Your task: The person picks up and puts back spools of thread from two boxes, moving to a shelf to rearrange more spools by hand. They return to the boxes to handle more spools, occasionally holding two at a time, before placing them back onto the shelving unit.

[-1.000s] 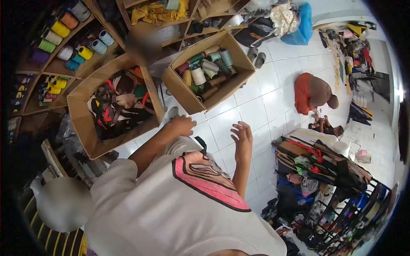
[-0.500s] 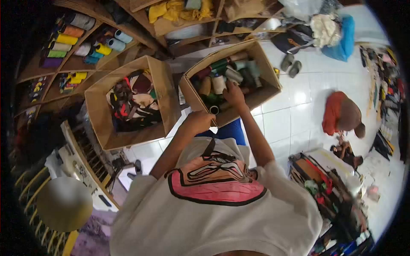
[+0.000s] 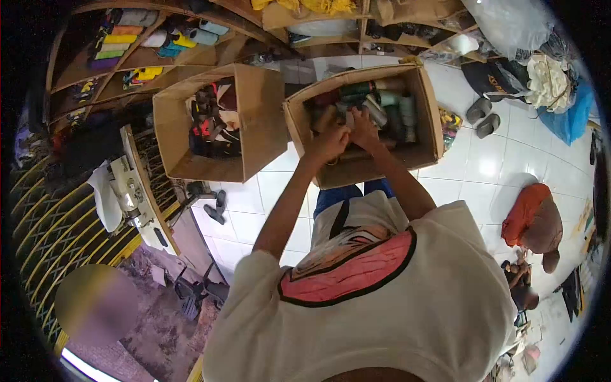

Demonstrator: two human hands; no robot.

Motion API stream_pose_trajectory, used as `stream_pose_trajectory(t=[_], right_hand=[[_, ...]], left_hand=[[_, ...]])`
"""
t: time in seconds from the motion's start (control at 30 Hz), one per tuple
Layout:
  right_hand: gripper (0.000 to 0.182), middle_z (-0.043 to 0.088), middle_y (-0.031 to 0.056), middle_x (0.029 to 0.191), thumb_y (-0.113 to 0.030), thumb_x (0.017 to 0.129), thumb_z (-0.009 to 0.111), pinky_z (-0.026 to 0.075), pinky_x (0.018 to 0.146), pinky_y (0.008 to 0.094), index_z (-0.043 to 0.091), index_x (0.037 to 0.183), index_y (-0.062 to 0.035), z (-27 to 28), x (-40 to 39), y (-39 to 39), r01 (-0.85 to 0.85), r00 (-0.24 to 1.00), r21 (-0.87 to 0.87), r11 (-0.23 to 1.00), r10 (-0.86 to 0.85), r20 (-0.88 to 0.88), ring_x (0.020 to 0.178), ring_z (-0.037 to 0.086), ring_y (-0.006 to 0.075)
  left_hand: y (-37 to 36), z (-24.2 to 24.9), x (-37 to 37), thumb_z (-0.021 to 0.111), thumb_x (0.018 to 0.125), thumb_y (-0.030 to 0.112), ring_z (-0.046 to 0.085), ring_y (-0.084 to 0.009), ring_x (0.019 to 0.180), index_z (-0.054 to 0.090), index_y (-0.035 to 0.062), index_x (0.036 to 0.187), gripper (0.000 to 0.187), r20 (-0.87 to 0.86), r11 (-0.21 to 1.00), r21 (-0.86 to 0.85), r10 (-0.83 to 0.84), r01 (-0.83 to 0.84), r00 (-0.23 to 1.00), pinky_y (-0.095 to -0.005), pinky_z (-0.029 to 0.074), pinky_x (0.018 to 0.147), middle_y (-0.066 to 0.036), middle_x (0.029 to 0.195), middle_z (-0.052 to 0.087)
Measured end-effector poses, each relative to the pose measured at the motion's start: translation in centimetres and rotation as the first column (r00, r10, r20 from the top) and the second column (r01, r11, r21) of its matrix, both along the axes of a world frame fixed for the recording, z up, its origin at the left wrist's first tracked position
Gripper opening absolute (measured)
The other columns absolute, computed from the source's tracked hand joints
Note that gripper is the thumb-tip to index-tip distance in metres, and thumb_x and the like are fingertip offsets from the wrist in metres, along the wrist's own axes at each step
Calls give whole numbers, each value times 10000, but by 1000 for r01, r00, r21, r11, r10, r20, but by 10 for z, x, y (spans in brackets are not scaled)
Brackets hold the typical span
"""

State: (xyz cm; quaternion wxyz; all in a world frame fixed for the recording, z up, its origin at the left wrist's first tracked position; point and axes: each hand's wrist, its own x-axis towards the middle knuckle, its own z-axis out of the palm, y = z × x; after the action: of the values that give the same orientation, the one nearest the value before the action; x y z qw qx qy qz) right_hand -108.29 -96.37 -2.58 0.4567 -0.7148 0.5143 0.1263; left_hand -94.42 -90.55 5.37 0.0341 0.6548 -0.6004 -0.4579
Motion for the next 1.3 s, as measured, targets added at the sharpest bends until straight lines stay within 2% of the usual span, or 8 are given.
stream_pose_trajectory(t=[0.13,0.37,0.57,0.73,0.97,1.13,1.2,1.3], right_hand=[[996,274,277,1390,-352,671,822,440,971,530,224,1430,-110,22,-43,-1,132,958,-132,982,-92,271,1214,431,478],[1080,346,212,1335,-149,633,824,398,1005,394,167,1490,-152,53,-109,9,400,848,-80,913,-336,410,1190,453,341],[915,397,146,1339,-58,788,675,386,1014,357,111,1506,-109,99,-124,14,511,475,618,597,-796,376,1206,444,250],[851,464,121,1272,-55,764,582,412,973,337,155,1498,-92,85,-135,25,453,403,719,527,-841,361,1130,494,216],[796,500,93,1217,-121,712,491,448,937,358,246,1470,-107,110,-115,30,167,312,863,478,-855,413,1086,520,216],[758,479,107,1272,-144,727,501,435,970,396,272,1449,-133,136,-89,43,129,290,859,496,-847,445,1163,495,248],[753,460,107,1305,-156,733,523,413,1001,407,273,1443,-140,161,-76,52,147,235,871,469,-872,430,1213,471,260],[804,403,119,1350,-152,752,573,371,1034,458,207,1467,-159,175,-61,70,143,182,852,504,-859,478,1272,411,292]], left_hand=[[-10,-115,9,572,888,248,522,-382,1177,440,94,1346,501,434,999,-40,24,-7,900,-486,477,888,-198,1384,453],[14,-191,31,763,720,247,589,-430,1037,144,37,1455,984,219,989,-45,146,-140,965,-460,504,815,-262,1295,496],[22,-52,-10,752,754,305,535,-311,1172,135,-11,1479,1003,-139,791,294,591,-537,794,-362,450,942,-214,1323,504],[65,-24,-17,669,831,278,536,-241,1151,324,-21,1417,743,-626,664,546,728,-510,279,-329,436,974,-158,1293,524],[95,30,-27,597,843,163,511,-238,1203,355,78,1401,614,-553,443,769,823,-460,-132,-378,444,1004,-117,1313,483],[112,38,-27,535,806,150,549,-342,1166,387,-35,1339,583,-828,710,384,548,-590,120,-516,430,1023,-204,1216,568],[109,88,-30,530,791,132,554,-343,1156,382,-35,1343,596,-721,582,693,572,-426,-390,-540,413,1036,-208,1214,566],[129,89,-17,556,752,132,558,-329,1148,382,-32,1350,644,-751,691,639,465,-339,-468,-572,408,1031,-195,1224,561]])
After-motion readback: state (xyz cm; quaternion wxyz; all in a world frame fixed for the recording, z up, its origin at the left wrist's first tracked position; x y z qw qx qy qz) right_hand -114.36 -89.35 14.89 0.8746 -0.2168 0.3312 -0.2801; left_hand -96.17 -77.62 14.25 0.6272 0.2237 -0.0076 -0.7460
